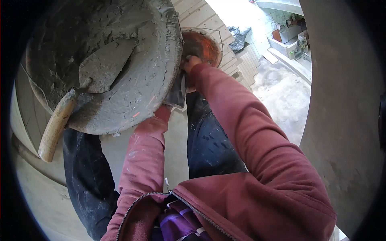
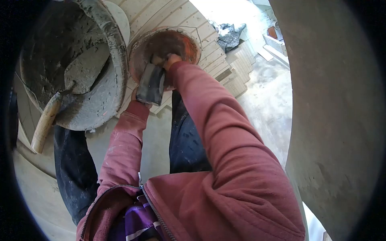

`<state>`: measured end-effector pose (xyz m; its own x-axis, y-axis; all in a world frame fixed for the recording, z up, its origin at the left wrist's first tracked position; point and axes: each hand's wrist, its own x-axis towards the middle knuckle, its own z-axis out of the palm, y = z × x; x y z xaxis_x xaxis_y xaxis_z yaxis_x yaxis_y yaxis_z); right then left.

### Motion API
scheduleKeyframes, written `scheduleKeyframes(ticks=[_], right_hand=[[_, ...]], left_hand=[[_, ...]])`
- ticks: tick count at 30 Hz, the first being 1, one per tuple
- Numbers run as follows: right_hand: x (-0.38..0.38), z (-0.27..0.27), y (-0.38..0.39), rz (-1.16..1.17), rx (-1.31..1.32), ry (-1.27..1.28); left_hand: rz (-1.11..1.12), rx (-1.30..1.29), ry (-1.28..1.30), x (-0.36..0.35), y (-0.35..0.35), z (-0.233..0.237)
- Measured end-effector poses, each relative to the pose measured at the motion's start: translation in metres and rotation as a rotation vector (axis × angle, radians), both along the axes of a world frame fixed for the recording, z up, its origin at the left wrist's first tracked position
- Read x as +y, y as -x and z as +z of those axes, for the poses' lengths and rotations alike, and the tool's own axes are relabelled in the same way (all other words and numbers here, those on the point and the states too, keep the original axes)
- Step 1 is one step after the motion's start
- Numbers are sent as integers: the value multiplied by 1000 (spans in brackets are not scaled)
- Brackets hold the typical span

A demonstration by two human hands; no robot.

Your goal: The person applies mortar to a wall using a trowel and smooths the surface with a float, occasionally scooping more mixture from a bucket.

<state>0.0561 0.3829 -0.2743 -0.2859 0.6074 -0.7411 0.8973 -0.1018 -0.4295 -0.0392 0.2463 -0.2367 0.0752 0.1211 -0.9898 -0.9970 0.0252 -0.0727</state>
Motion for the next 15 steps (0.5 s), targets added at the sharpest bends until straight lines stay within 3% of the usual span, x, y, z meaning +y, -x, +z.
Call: scheduleKeyframes(ticks=[4, 6, 7, 8, 10, 13, 15], right_hand=[[-7, -38, -8, -110, 9, 120], [-17, -26, -2, -409, 288, 158], [-15, -3, -6, -283, 265, 128], [-6, 53, 1, -156, 240, 97], [-9, 109, 9, -203, 394, 208], [-13, 118, 14, -215, 412, 145], [-7, 91, 16, -209, 381, 123]], left_hand=[[1, 10, -8, 11, -11, -8], [-3, 18, -8, 16, -15, -9], [-3, 21, -13, 19, -18, -9], [-4, 24, -15, 23, -21, -10], [-9, 30, -20, 29, -26, -11], [-38, 44, -34, 33, -27, -8], [-45, 58, -41, 32, -23, -5]])
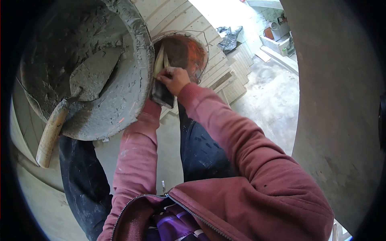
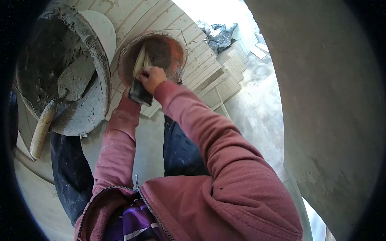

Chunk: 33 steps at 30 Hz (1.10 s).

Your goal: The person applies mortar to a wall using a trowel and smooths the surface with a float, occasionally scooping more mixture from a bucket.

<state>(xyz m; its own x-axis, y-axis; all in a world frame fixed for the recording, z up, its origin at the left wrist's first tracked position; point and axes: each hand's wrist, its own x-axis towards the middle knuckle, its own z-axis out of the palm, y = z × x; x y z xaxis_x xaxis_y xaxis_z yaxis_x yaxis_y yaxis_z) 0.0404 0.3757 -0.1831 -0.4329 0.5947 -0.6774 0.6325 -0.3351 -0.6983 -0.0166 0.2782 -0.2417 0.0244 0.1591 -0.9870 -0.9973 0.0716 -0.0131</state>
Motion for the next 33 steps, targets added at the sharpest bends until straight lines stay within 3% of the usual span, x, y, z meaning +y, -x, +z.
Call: scheduleKeyframes(ticks=[5, 7, 9, 13, 16, 18, 20, 22, 24, 27, 30, 32, 33], right_hand=[[10, -117, -12, 97, -297, -97], [8, -134, -25, 131, -359, -70], [11, -123, -29, -112, -281, 185], [6, -17, -26, -195, -60, 181], [-8, 19, -26, -131, 3, 129], [-9, 13, -25, -66, 13, 74], [0, -21, -26, 72, -181, -61], [1, -60, -29, 50, -253, -51], [3, -67, -22, 34, -314, -38], [-10, -52, -20, -101, -356, 7], [-20, -5, -30, -189, -149, -152], [-22, 30, -35, -82, 168, 197], [-20, 32, -35, -77, 177, 178]], left_hand=[[-5, 30, -4, -13, 14, 3], [-4, 42, -3, -12, 14, -2], [-10, 61, 3, -9, 14, -6], [-23, 95, 7, -10, 15, -5], [-60, 134, 15, -12, 17, -4], [-90, 156, 15, -15, 19, -4], [-54, 114, -20, -15, 18, 3], [59, -11, -117, -14, 20, 13], [154, -114, -192, -15, 24, 15], [80, -42, -129, -14, 17, 6], [-11, -3, -123, -19, 17, 13], [-99, 8, -147, -30, 20, 27], [-171, 17, -178, -37, 21, 37]])
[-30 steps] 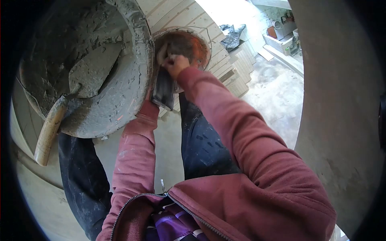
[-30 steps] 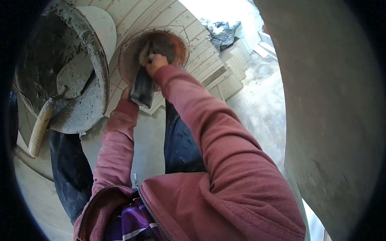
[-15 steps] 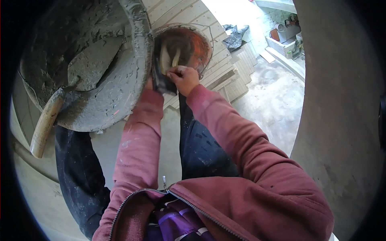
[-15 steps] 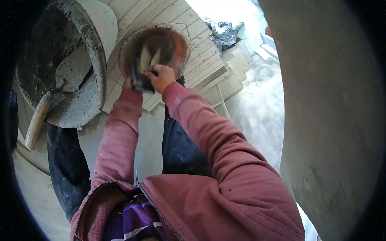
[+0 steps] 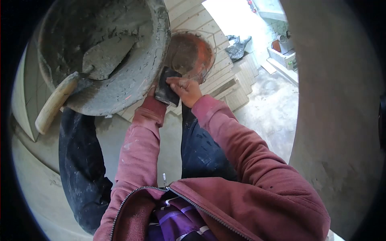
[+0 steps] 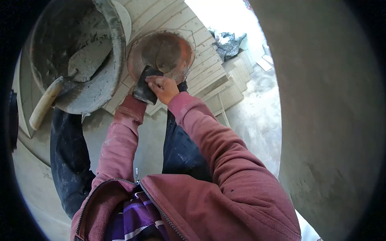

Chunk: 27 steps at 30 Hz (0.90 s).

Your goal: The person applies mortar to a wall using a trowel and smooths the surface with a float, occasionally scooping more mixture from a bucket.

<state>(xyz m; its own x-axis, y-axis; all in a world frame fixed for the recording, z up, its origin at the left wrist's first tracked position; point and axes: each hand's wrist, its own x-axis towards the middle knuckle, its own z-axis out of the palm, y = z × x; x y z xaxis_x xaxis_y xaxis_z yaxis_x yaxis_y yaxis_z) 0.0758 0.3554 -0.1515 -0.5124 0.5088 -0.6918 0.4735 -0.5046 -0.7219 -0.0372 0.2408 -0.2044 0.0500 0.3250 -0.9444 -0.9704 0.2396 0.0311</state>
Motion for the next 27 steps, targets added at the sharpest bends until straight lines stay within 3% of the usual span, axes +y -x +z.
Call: scheduleKeyframes(ticks=[2, 4, 6, 8, 10, 11, 13, 14, 15, 17, 19, 20, 21, 23, 25, 27], right_hand=[[-6, -17, -11, -3, -137, -249], [-4, -99, -49, 165, -469, -472], [28, -28, -25, 47, -435, -469], [37, 23, -15, -59, -400, -455], [53, 54, -2, 244, -534, -322], [55, 62, -2, 253, -498, -362], [47, 55, -10, 358, -268, -475], [45, 51, -14, 408, -256, -538], [47, 56, -13, 454, -242, -609], [59, 120, -4, 453, -288, -376], [61, 121, -15, 469, -235, -420], [63, 121, -23, 480, -209, -438], [63, 123, -32, 492, -186, -454], [65, 136, -45, 615, -189, -474], [67, 119, -62, 798, -232, -601], [66, 138, -67, 837, -263, -562]], left_hand=[[-189, 61, -99, -21, 2, 28], [-390, 207, -218, -29, 7, 54], [-571, 421, -217, -22, 13, 67], [-792, 566, -32, -2, 25, 85], [-1016, 558, 242, 38, 42, 129], [-980, 601, 240, 49, 45, 156], [-1290, 854, 227, 58, 50, 206], [-1375, 853, 209, 59, 55, 222], [-1328, 902, 228, 62, 58, 247], [-1344, 1124, 222, 57, 57, 308], [-1211, 1308, 156, 39, 55, 355], [-1303, 1349, 157, 33, 49, 383], [-1289, 1400, 144, 20, 38, 396], [-989, 1426, 115, 3, 22, 410], [-1283, 1405, 168, -4, 0, 420], [-1193, 1412, 142, -5, -13, 419]])
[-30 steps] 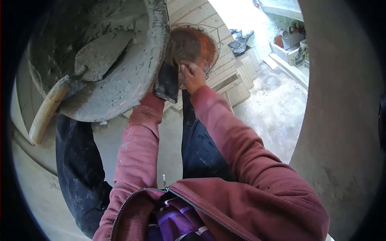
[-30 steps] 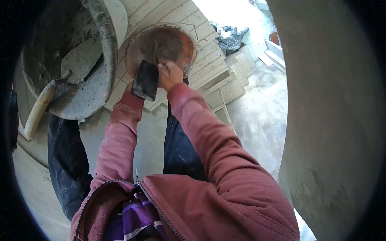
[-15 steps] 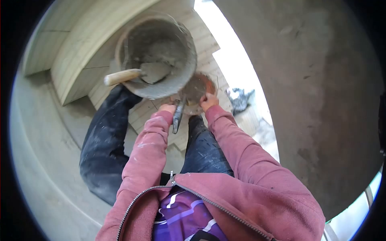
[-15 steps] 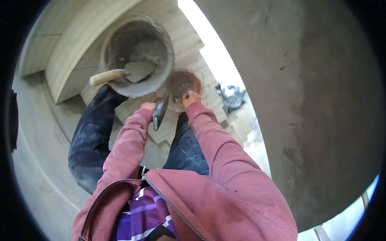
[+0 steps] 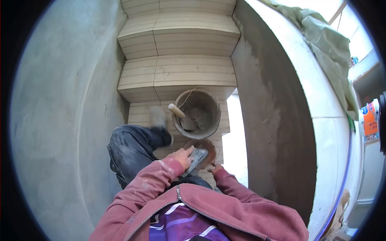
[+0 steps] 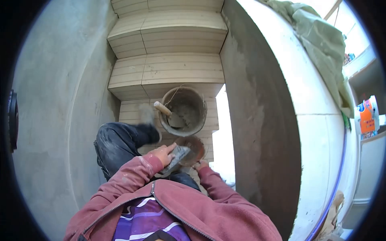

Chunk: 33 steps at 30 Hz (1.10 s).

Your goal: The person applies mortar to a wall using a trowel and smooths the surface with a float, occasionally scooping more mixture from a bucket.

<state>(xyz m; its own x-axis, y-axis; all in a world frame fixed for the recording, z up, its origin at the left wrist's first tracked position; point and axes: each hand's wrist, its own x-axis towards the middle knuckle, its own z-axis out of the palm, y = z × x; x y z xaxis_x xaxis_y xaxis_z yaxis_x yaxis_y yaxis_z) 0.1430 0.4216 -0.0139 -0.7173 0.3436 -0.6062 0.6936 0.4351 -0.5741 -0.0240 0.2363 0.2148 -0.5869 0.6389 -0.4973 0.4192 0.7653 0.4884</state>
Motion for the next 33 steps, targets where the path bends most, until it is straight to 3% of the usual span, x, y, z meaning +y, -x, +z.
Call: scheduleKeyframes(ticks=[4, 6, 8, 10, 13, 16, 18, 19, 20, 22, 24, 25, 27, 29, 32, 33], right_hand=[[4, 76, 7, -156, 66, 87], [22, 104, 25, -258, 240, 188], [42, 134, 48, -314, 487, 131], [59, 190, 81, -346, 639, 24], [86, 265, 132, -312, 1029, 130], [122, 366, 173, -172, 1393, 38], [162, 426, 203, -145, 1639, 107], [177, 459, 216, -382, 1526, -11], [189, 491, 241, -411, 1624, -119], [248, 518, 288, -298, 1448, -343], [350, 499, 344, -17, 1118, -751], [392, 487, 357, 70, 793, -923], [425, 479, 360, 176, 453, -993], [472, 456, 374, 244, 329, -957], [558, 398, 403, 493, 254, -1432], [521, 414, 407, 313, 229, -1286]], left_hand=[[35, -5, -52, 9, 7, 12], [128, -33, -103, 6, 9, 12], [198, 43, -154, -3, 14, -5], [511, 123, -736, -21, 28, -60], [1104, -98, -744, -58, 65, -79], [1312, -175, -1000, -97, 103, -103], [1364, -179, -1088, -98, 118, -85], [1414, -169, -1164, -96, 123, -80], [1427, -181, -1157, -91, 129, -83], [1451, -172, -1071, -76, 145, -88], [1345, -258, -1132, -54, 160, -97], [1306, -320, -1216, -35, 165, -98], [1238, -416, -1279, 0, 181, -92], [1194, -426, -1295, 35, 198, -61], [1056, -438, -1239, 79, 223, -46], [949, -445, -1191, 94, 236, -44]])
